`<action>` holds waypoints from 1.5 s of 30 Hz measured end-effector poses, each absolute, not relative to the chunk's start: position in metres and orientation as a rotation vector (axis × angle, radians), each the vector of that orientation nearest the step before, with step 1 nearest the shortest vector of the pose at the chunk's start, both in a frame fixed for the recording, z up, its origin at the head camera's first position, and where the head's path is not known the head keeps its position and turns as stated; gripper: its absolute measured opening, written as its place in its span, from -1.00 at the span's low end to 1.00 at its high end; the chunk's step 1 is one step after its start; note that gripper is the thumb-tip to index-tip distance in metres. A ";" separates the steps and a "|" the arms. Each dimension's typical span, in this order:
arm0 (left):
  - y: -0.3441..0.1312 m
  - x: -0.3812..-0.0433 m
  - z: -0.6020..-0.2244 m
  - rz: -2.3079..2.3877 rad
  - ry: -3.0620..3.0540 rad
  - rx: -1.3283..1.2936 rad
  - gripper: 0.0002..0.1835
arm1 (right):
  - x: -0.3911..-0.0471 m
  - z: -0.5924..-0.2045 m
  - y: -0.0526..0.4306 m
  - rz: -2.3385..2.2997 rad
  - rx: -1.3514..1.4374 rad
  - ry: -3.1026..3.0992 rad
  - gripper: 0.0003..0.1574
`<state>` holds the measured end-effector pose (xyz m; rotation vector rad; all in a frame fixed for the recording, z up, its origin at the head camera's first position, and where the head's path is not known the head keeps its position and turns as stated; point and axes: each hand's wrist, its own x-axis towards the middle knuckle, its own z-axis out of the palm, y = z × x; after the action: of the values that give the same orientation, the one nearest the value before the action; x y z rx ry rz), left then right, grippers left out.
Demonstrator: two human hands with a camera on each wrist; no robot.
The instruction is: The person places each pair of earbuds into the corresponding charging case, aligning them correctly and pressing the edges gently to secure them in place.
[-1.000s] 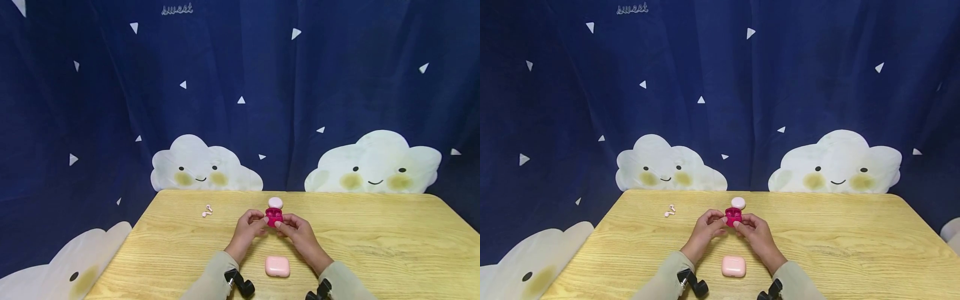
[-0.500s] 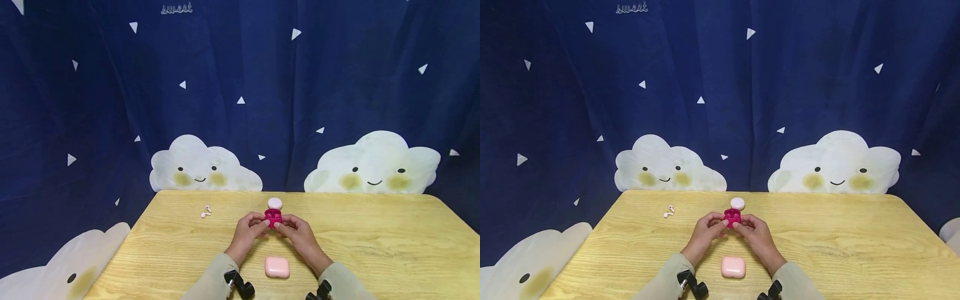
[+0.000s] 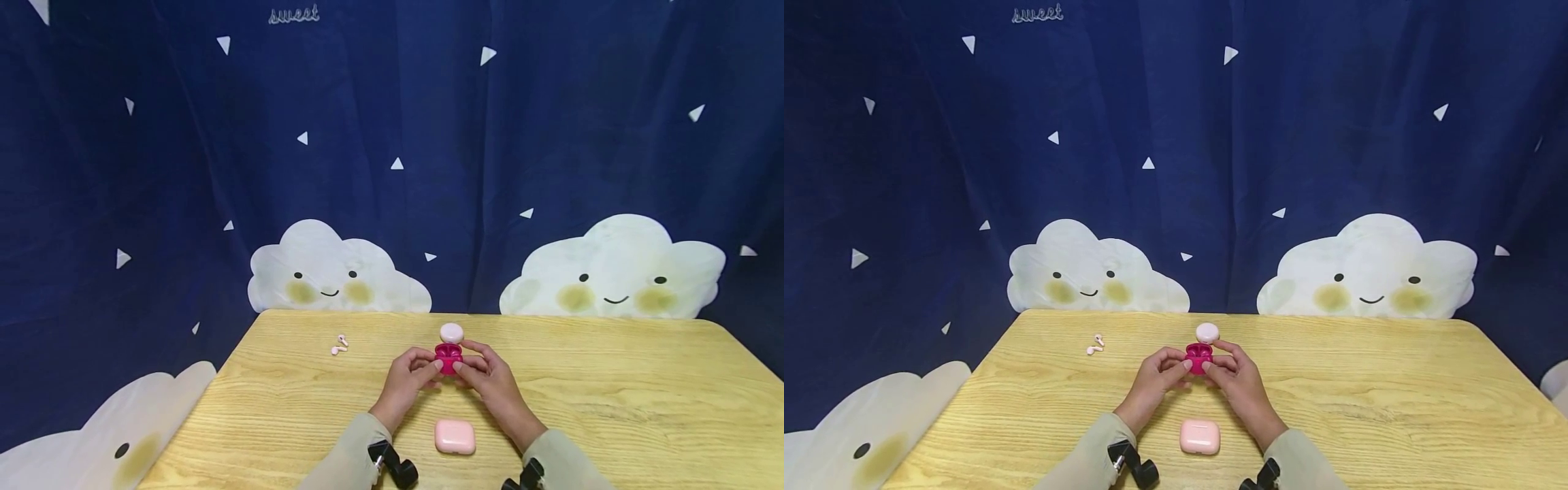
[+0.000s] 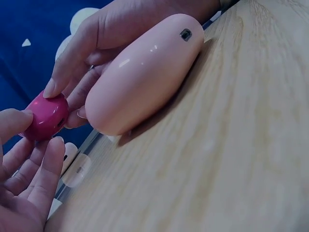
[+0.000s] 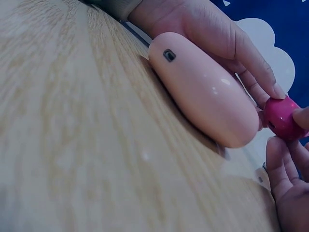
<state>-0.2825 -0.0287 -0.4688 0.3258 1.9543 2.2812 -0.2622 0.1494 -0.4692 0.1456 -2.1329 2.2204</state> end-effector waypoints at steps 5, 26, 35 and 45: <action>-0.029 -0.283 -0.470 2.296 1.950 0.321 -0.45 | -0.262 -0.469 0.150 2.214 0.179 -2.138 -0.32; -0.031 -0.284 -0.469 2.271 1.958 0.423 -0.59 | -0.262 -0.468 0.148 2.167 0.161 -2.195 -0.42; -0.030 -0.285 -0.471 2.261 1.958 0.386 -0.65 | -0.262 -0.468 0.148 2.176 0.181 -2.180 -0.47; -0.031 -0.284 -0.470 2.247 1.980 0.386 -0.68 | -0.261 -0.468 0.147 2.170 0.184 -2.183 -0.52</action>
<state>-0.2835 -0.0305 -0.4697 0.3855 1.9803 2.2468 -0.2613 0.1474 -0.4675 0.1843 -2.1826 2.1697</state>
